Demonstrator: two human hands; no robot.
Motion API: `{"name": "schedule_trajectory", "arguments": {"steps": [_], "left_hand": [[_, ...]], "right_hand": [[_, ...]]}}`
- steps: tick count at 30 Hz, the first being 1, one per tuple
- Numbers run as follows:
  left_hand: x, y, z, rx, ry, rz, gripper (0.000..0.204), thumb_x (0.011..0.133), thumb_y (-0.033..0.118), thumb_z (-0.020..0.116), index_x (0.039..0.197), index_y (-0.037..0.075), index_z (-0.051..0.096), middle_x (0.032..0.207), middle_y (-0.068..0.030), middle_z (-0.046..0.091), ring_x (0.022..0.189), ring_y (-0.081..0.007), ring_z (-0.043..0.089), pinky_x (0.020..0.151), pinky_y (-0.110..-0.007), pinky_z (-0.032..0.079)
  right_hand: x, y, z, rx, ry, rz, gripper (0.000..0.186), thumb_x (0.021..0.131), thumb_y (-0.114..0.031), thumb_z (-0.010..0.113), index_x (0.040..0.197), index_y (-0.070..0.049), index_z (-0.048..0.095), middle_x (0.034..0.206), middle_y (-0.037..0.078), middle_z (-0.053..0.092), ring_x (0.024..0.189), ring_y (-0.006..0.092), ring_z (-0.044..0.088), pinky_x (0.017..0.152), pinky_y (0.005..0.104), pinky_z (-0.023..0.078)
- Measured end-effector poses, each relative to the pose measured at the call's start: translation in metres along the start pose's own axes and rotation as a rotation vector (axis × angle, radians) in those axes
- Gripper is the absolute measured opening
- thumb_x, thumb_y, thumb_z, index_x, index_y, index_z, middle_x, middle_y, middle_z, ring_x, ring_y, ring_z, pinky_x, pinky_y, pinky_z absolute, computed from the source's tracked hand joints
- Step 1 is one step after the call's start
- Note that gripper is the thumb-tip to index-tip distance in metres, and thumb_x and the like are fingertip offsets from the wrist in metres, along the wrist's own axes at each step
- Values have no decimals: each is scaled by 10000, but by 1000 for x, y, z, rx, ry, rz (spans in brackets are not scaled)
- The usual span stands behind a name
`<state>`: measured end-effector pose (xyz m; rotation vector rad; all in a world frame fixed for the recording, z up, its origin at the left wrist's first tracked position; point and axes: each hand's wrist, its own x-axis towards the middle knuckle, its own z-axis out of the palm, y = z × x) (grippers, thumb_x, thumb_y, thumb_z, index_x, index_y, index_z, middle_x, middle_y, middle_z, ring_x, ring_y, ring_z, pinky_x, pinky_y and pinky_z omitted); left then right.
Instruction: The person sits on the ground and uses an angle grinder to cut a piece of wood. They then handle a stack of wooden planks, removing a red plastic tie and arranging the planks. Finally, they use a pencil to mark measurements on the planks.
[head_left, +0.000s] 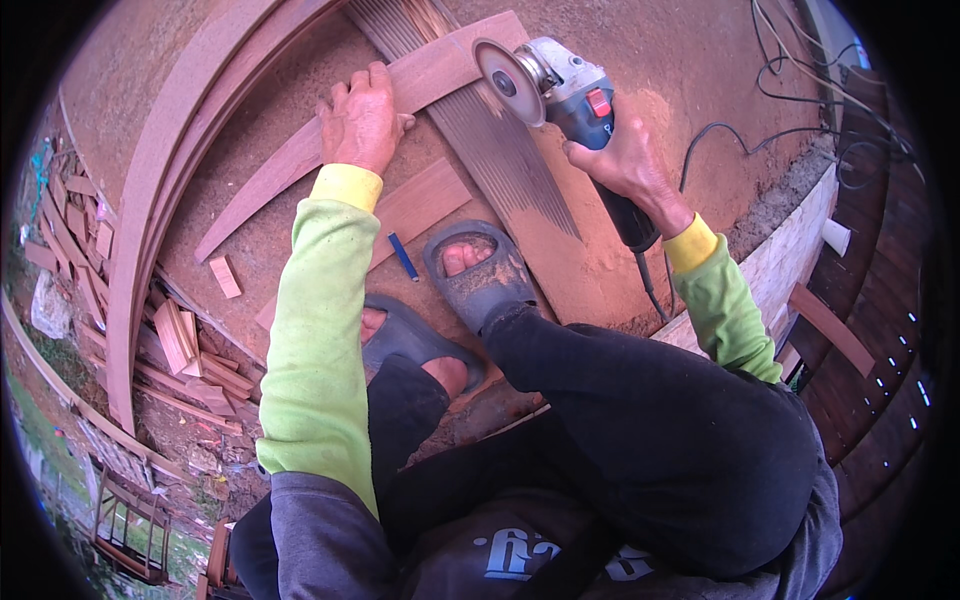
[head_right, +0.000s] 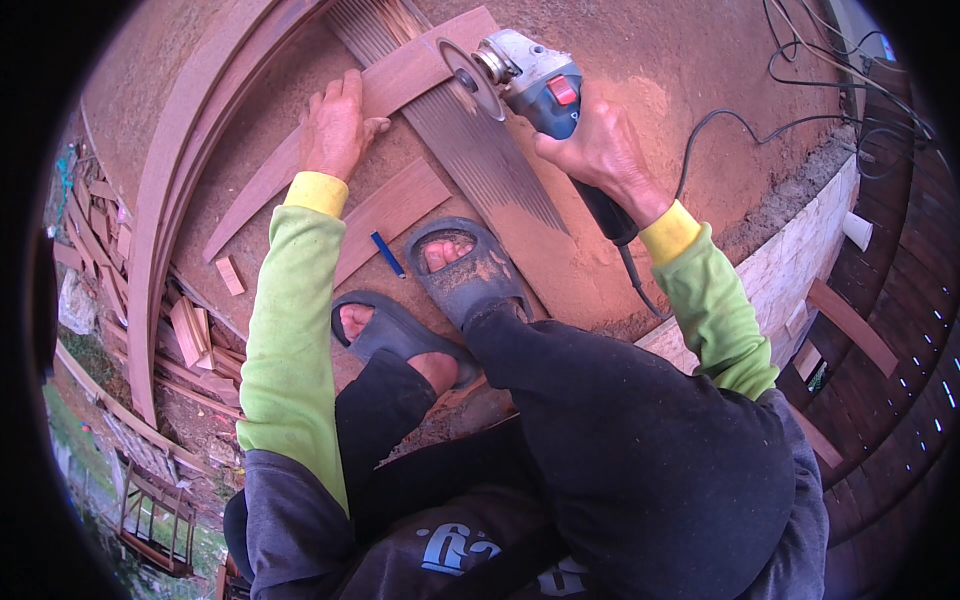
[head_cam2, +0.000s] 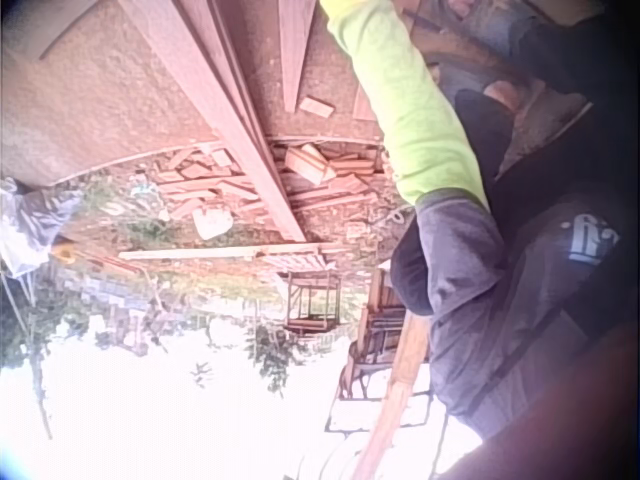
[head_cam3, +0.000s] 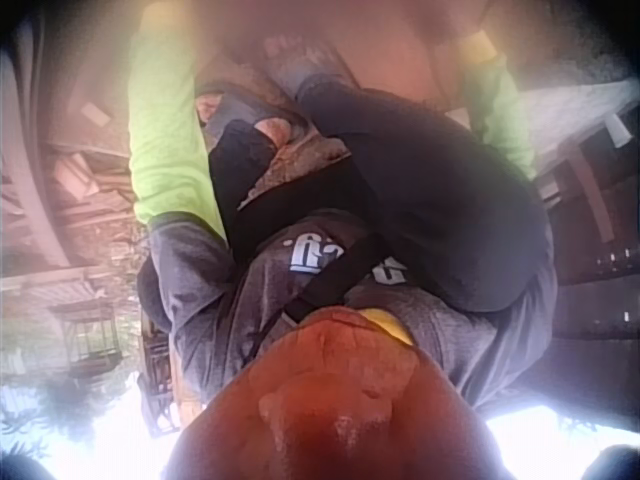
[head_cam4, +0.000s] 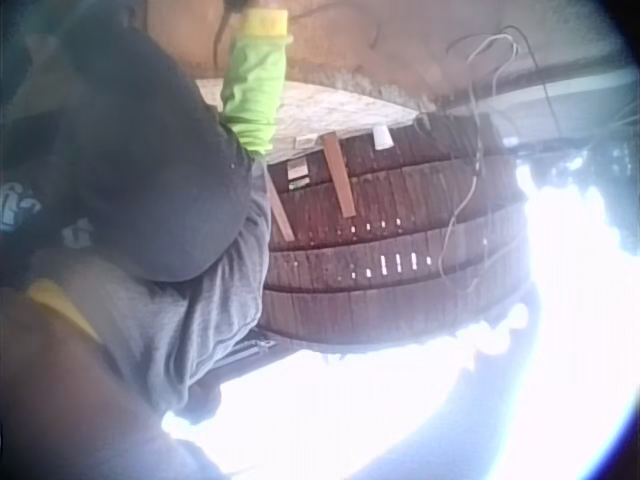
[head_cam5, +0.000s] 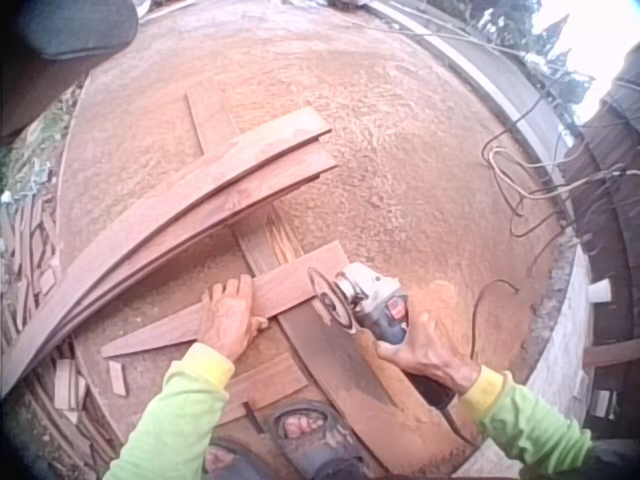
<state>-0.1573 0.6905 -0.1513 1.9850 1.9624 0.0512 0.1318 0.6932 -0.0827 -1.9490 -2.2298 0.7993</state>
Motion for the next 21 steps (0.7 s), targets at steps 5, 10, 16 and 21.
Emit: {"name": "schedule_trajectory", "arguments": {"steps": [5, 10, 16, 21], "left_hand": [[-1, -1, 1, -5, 31, 12, 656, 724, 294, 799, 1248, 35, 502, 1152, -158, 609, 1088, -369, 574, 917, -501, 465], [-1, -1, -1, -21, 15, 2, 626, 737, 291, 797, 1231, 26, 520, 1146, -147, 616, 1115, -342, 571, 956, -547, 448], [-1, 0, -1, -5, 19, 8, 620, 729, 298, 802, 1210, 25, 522, 1133, -142, 618, 1103, -339, 577, 948, -542, 453], [-1, -2, 1, 8, 26, 19, 646, 721, 325, 806, 1215, 27, 516, 1129, -140, 618, 1098, -335, 584, 938, -541, 459]], "right_hand": [[0, 0, 0, -5, -1, 2, 603, 656, -279, 742, 1053, 121, 529, 836, 274, 660, 773, 388, 692, 718, 429, 556], [1, -2, 0, -21, -3, 10, 607, 659, -282, 738, 1062, 120, 527, 834, 272, 660, 776, 392, 691, 716, 430, 555], [2, -3, 1, -38, 0, 12, 628, 666, -286, 734, 1099, 117, 523, 834, 274, 662, 781, 395, 690, 727, 435, 553], [3, -9, 1, -5, 5, 7, 629, 672, -285, 729, 1130, 99, 531, 844, 269, 666, 789, 395, 689, 744, 432, 552]]}}
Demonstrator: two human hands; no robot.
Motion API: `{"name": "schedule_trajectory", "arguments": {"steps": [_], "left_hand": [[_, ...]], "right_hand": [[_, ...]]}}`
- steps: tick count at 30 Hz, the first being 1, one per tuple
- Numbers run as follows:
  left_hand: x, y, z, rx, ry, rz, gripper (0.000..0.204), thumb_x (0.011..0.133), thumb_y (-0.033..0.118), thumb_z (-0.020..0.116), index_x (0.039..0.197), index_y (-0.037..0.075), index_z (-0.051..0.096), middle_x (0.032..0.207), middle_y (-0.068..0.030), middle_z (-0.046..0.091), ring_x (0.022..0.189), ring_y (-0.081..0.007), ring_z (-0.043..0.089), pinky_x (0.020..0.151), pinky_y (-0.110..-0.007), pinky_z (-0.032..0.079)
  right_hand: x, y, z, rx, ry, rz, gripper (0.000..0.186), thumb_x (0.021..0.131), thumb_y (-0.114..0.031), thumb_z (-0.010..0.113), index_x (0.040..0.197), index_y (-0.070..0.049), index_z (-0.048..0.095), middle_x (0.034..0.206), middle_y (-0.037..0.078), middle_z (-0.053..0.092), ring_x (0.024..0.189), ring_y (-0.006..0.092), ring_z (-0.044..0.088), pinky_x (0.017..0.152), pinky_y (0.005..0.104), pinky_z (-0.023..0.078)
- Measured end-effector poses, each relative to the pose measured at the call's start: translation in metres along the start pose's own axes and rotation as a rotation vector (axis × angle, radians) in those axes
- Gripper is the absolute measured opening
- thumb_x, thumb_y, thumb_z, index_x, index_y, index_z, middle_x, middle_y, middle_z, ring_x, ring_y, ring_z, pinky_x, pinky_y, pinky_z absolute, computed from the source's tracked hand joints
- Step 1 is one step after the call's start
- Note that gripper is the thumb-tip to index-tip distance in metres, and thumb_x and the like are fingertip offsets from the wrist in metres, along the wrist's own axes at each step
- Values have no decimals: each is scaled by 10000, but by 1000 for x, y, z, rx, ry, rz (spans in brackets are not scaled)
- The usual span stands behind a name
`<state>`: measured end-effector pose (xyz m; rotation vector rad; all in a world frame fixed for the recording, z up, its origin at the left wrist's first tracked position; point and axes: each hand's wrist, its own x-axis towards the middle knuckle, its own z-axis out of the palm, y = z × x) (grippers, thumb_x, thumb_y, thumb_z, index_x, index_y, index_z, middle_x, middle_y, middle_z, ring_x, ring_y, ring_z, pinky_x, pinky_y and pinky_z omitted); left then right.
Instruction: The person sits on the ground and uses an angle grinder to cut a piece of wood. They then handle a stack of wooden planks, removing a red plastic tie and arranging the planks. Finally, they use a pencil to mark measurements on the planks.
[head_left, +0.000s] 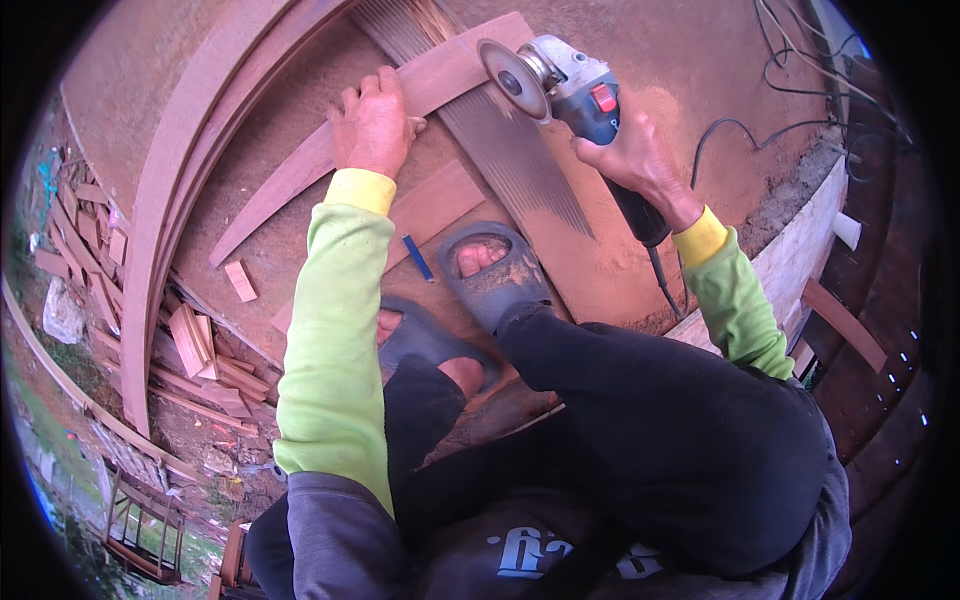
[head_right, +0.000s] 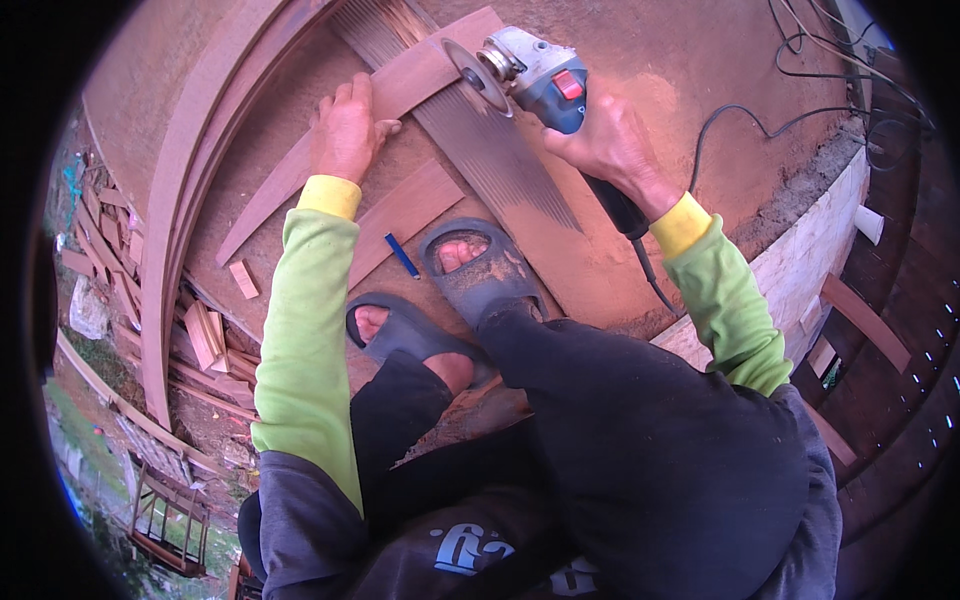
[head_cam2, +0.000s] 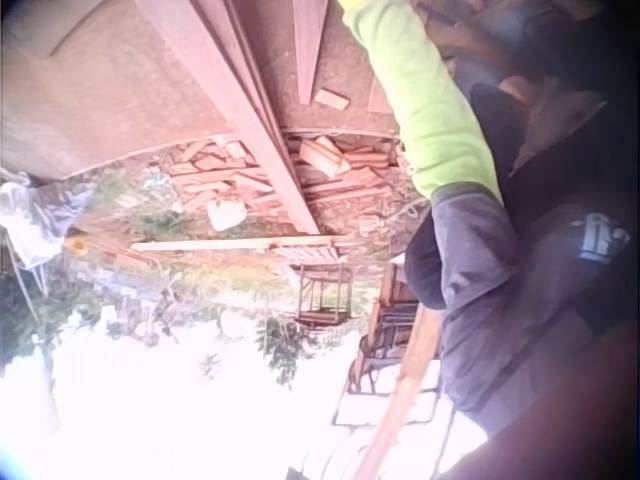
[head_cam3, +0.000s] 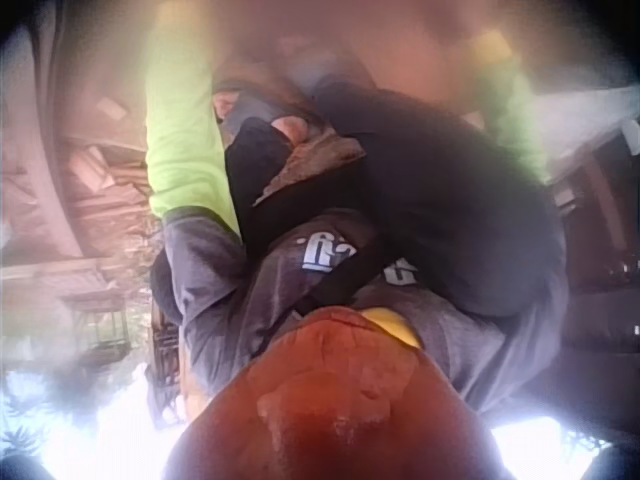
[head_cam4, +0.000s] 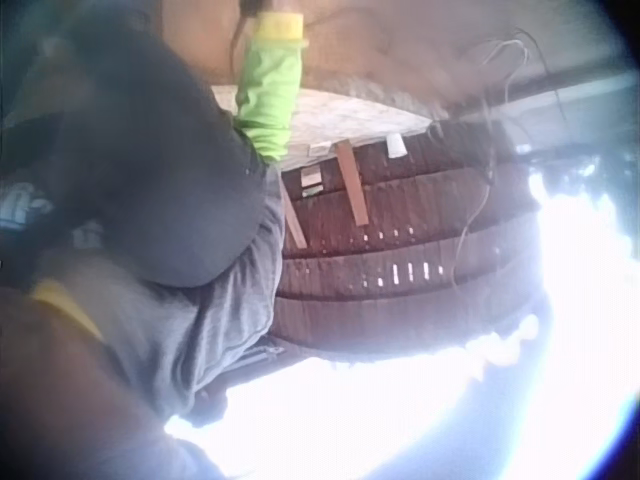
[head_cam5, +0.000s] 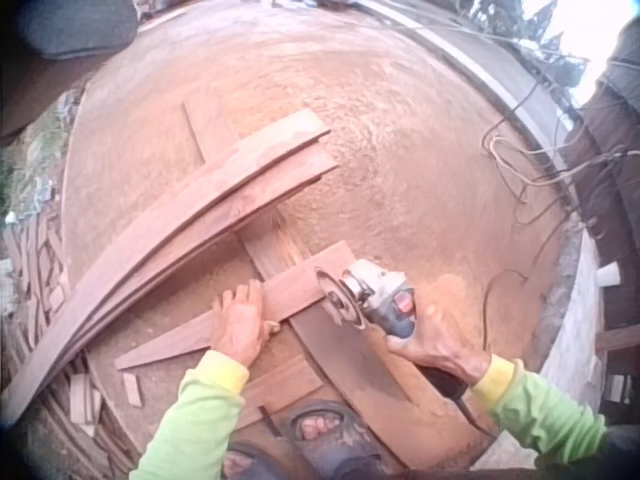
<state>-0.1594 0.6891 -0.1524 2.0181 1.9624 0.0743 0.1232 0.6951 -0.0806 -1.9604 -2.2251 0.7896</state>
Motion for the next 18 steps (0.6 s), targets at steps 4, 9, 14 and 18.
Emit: {"name": "schedule_trajectory", "arguments": {"steps": [4, 9, 14, 18], "left_hand": [[1, 1, 2, 8, 11, -3, 658, 717, 342, 809, 1213, 24, 516, 1128, -138, 617, 1103, -336, 583, 933, -541, 461], [1, 2, 0, 8, -2, -10, 650, 709, 345, 813, 1194, 22, 524, 1120, -133, 624, 1103, -339, 583, 937, -543, 458], [2, 1, 1, 0, 6, 3, 629, 704, 336, 818, 1165, 17, 532, 1102, -142, 630, 1084, -347, 589, 931, -546, 457], [2, 2, 0, -12, 7, 8, 609, 704, 322, 821, 1144, 11, 537, 1089, -157, 631, 1075, -351, 590, 932, -550, 455]], "right_hand": [[1, 1, -1, -18, -12, 36, 623, 673, -274, 723, 1144, 89, 538, 859, 265, 668, 811, 394, 688, 757, 431, 552], [2, 2, 0, 4, 17, 4, 628, 673, -263, 715, 1167, 82, 538, 868, 264, 670, 828, 393, 687, 766, 432, 551], [1, 0, 0, 26, 24, 13, 596, 670, -261, 711, 1141, 71, 556, 868, 275, 667, 827, 406, 681, 765, 437, 547], [2, -3, -2, 12, 18, 23, 591, 668, -273, 710, 1123, 74, 561, 864, 285, 663, 823, 413, 678, 757, 445, 543]]}}
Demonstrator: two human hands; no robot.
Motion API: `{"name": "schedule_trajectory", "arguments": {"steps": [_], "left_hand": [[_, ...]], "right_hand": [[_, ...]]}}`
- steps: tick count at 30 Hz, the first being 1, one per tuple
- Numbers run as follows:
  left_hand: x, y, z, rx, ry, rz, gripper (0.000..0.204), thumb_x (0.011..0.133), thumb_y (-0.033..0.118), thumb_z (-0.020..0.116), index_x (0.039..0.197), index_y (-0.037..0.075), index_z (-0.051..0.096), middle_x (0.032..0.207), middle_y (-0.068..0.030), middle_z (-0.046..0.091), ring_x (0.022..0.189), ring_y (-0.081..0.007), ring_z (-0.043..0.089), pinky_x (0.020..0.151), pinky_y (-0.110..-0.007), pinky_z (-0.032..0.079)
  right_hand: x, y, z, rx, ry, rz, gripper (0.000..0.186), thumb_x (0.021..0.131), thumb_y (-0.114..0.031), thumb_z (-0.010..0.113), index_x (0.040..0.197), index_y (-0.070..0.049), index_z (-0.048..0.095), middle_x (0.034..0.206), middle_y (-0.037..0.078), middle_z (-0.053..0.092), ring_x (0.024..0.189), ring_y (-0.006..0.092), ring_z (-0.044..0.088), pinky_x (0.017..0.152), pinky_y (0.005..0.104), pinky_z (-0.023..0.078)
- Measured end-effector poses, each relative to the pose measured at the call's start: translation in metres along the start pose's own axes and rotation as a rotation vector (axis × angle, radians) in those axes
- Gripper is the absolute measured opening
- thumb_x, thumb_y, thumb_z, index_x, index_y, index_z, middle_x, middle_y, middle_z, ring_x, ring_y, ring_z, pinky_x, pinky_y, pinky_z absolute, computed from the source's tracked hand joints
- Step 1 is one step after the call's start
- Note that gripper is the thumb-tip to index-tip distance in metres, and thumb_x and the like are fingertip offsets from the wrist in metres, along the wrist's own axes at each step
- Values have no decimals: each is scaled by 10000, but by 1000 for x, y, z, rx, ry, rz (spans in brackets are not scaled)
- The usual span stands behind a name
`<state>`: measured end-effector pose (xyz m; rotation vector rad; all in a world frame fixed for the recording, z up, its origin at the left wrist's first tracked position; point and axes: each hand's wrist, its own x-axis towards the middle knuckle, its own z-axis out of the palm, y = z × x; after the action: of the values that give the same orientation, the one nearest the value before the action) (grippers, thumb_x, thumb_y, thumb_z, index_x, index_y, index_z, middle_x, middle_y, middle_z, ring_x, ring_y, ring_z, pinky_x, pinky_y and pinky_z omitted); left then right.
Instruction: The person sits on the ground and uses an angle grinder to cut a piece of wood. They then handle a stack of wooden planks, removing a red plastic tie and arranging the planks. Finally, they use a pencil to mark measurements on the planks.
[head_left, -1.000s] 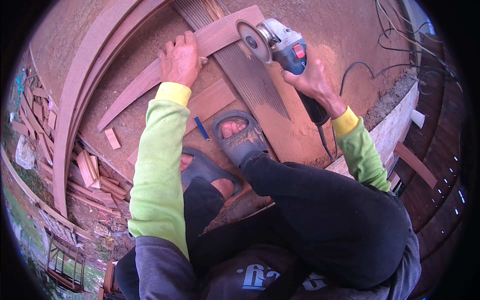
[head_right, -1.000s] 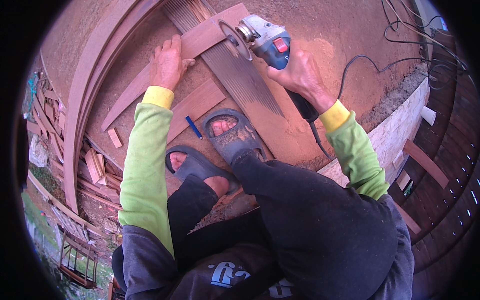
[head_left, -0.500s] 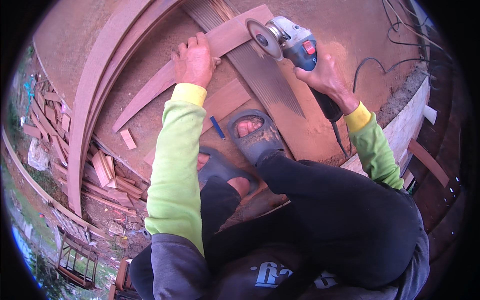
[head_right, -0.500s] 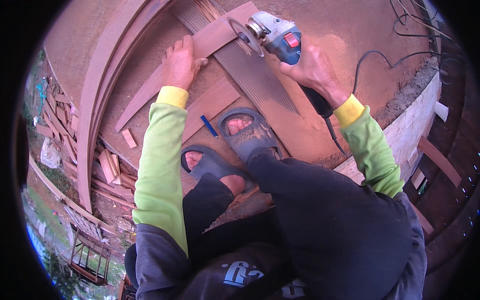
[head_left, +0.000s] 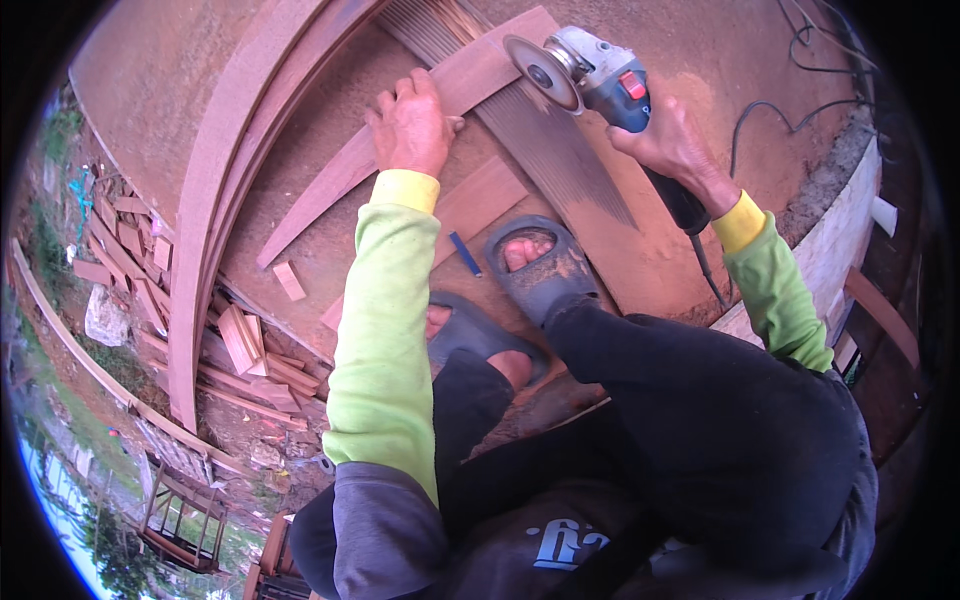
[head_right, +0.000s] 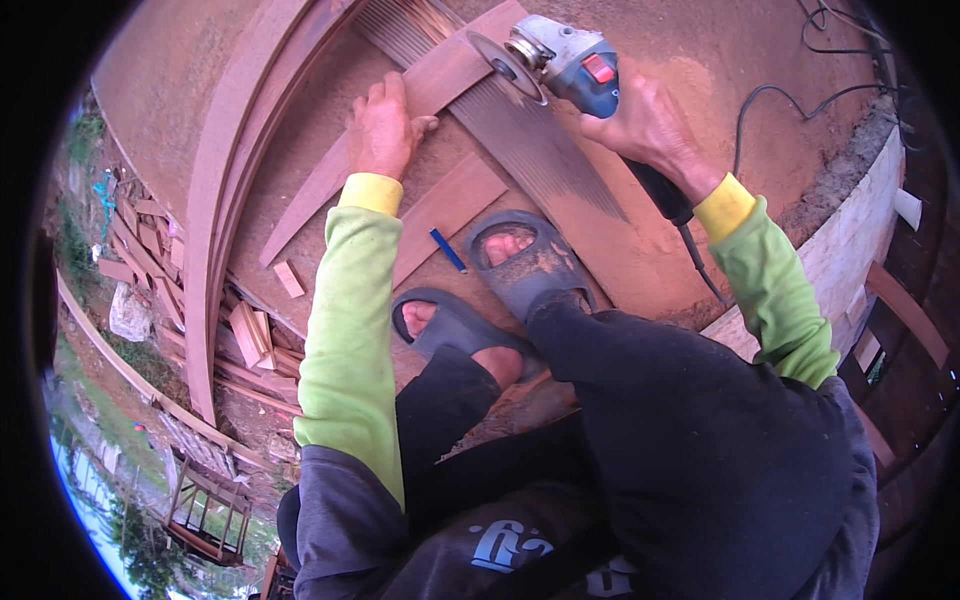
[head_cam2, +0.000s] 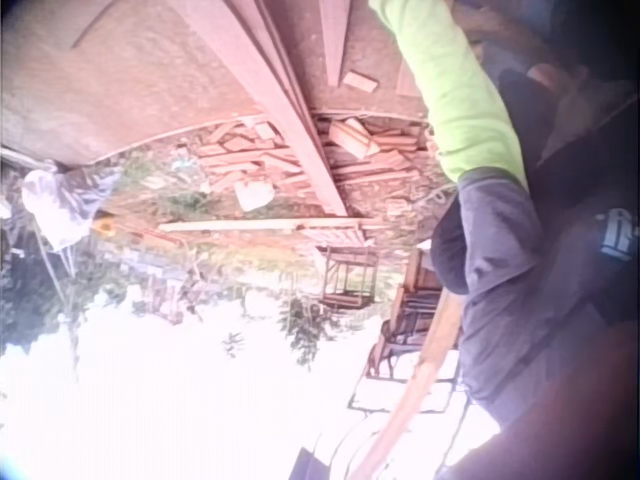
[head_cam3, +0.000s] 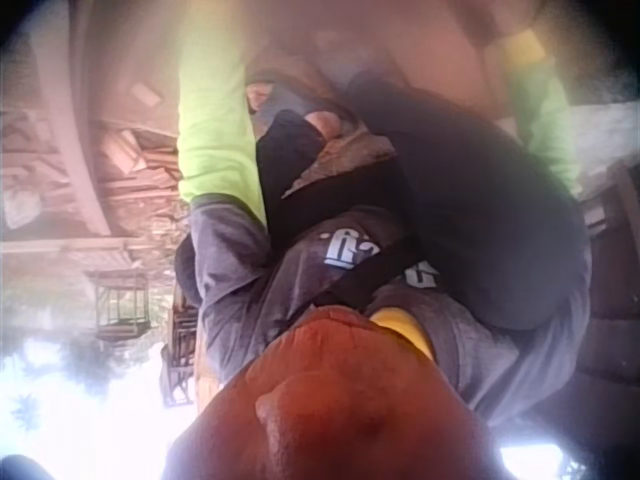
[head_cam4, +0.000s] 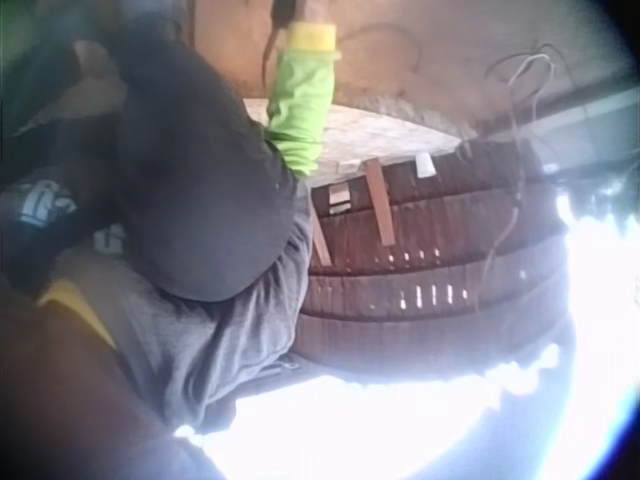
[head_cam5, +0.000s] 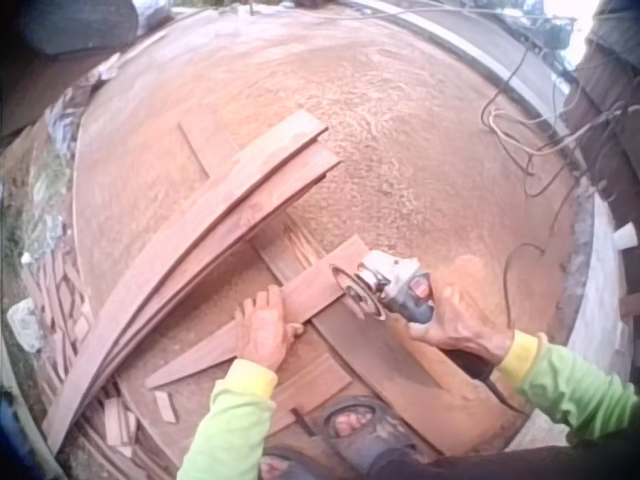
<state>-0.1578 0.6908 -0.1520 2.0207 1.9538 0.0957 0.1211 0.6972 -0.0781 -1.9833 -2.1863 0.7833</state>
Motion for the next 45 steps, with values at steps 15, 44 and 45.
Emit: {"name": "schedule_trajectory", "arguments": {"steps": [15, 44, 45], "left_hand": [[0, 0, 0, -12, 6, -5, 611, 690, 308, 833, 1140, 16, 541, 1086, -150, 629, 1073, -347, 587, 942, -547, 457], [0, -1, 1, -26, 18, -2, 625, 699, 313, 828, 1164, 5, 545, 1091, -157, 628, 1074, -353, 580, 940, -542, 450], [0, -1, 1, -25, 17, -2, 624, 700, 313, 827, 1164, 5, 545, 1091, -157, 628, 1073, -353, 580, 938, -541, 450]], "right_hand": [[4, 1, 1, -34, -16, 14, 566, 661, -288, 708, 1062, 81, 558, 852, 294, 657, 804, 437, 670, 750, 467, 542], [9, -1, 2, -30, -16, -11, 606, 659, -293, 716, 1084, 109, 559, 842, 288, 661, 793, 412, 680, 746, 442, 545], [9, -1, 2, -25, -19, -9, 603, 660, -293, 717, 1082, 108, 560, 843, 290, 660, 797, 415, 678, 748, 443, 544]]}}
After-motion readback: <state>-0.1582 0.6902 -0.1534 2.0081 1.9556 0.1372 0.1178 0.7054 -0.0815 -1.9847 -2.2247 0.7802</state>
